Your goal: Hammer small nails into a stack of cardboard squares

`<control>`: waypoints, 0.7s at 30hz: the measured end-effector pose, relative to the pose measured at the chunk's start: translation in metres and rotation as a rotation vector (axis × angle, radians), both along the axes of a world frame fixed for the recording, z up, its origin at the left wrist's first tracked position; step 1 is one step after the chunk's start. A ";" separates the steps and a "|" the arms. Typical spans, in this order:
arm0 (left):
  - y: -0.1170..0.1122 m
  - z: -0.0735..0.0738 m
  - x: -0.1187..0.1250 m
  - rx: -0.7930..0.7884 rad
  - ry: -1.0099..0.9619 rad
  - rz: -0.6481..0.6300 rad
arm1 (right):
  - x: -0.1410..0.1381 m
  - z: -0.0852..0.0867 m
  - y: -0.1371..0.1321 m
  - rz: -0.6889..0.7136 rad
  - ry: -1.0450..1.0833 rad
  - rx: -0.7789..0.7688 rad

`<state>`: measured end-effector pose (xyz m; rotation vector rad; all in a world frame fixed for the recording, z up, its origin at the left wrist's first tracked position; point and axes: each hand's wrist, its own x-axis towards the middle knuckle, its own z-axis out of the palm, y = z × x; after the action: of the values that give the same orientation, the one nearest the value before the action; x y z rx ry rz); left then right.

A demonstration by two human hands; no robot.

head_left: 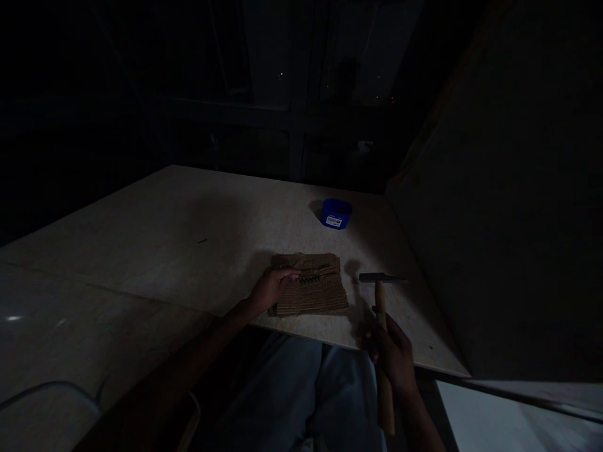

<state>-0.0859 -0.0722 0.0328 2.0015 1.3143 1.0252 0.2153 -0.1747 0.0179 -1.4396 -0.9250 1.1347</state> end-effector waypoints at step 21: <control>0.001 -0.022 -0.003 0.137 0.125 -0.013 | -0.001 0.000 0.000 -0.018 0.001 -0.032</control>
<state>-0.0886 -0.0715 0.0104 2.2052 1.3247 1.0230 0.2138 -0.1747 0.0183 -1.4701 -0.8947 1.1413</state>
